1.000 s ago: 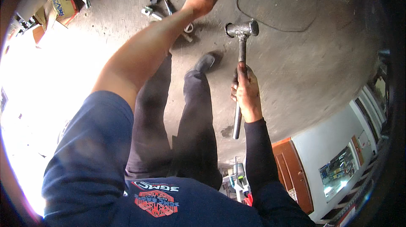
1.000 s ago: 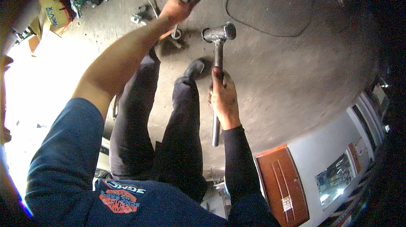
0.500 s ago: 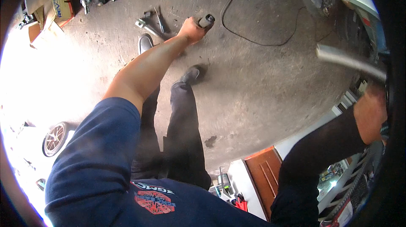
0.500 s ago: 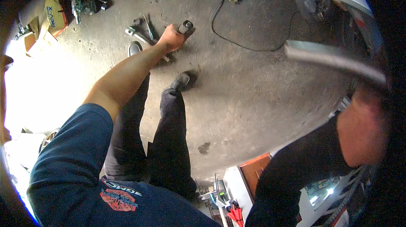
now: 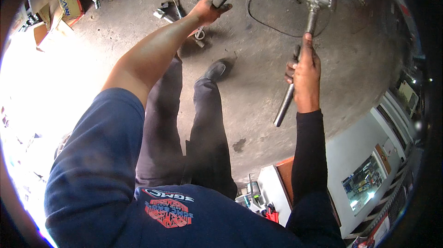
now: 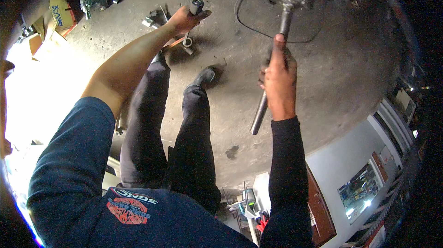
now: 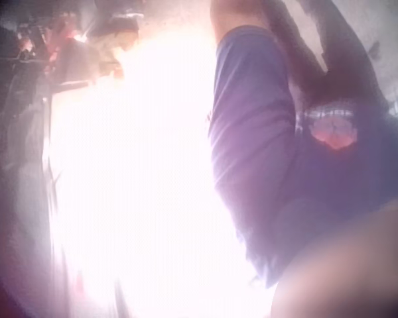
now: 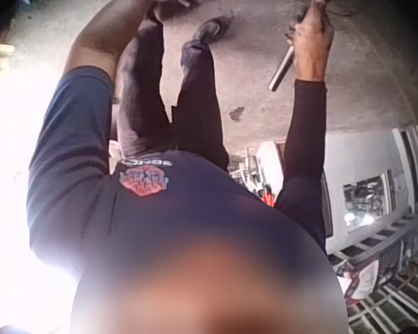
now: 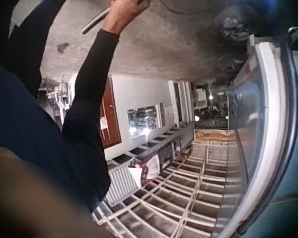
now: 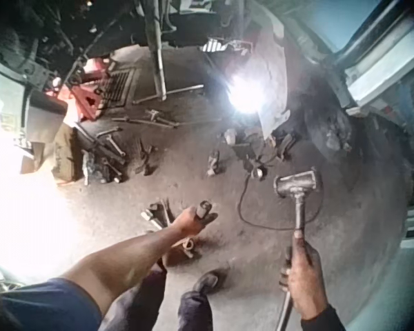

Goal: The person uses a hammer to repeatedly strike a metal leaf spring component on the garage floor, attempting to separate or adjust its parts. The person kneels while working and handles the spring and hammer throughout the clip.

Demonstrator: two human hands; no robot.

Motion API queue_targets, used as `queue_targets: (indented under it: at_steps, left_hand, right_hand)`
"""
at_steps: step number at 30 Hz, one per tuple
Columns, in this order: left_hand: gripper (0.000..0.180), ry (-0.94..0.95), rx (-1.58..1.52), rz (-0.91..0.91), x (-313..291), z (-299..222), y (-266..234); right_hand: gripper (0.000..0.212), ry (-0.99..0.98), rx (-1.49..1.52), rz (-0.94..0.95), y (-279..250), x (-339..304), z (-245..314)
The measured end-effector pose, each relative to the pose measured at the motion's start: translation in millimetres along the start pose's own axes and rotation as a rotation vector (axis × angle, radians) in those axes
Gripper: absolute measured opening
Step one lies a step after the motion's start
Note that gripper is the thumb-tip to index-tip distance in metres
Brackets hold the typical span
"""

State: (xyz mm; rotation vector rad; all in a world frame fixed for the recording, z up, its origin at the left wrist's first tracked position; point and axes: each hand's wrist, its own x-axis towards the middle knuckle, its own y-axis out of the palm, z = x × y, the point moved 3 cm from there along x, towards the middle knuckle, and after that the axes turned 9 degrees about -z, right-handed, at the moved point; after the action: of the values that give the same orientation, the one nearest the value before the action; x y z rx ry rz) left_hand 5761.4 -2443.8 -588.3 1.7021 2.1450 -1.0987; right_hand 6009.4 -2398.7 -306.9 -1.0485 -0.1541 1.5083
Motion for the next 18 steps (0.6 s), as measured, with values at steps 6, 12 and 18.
queue_targets:
  at_steps: [6,12,18]
  left_hand:
    - [0.055,0.102,-0.056,-0.046,-9.2,3.3,15.2]
    - [0.051,0.103,-0.075,0.009,-6.7,-0.5,12.9]
    - [0.050,0.091,-0.018,-0.021,-4.8,3.3,14.4]
  right_hand:
    - [0.071,-0.183,-0.463,0.152,76.1,-10.7,-10.0]
    - [0.068,0.091,-0.251,0.196,36.1,-5.0,13.2]
    - [0.059,-0.631,0.113,-0.409,-169.2,-15.7,214.2]
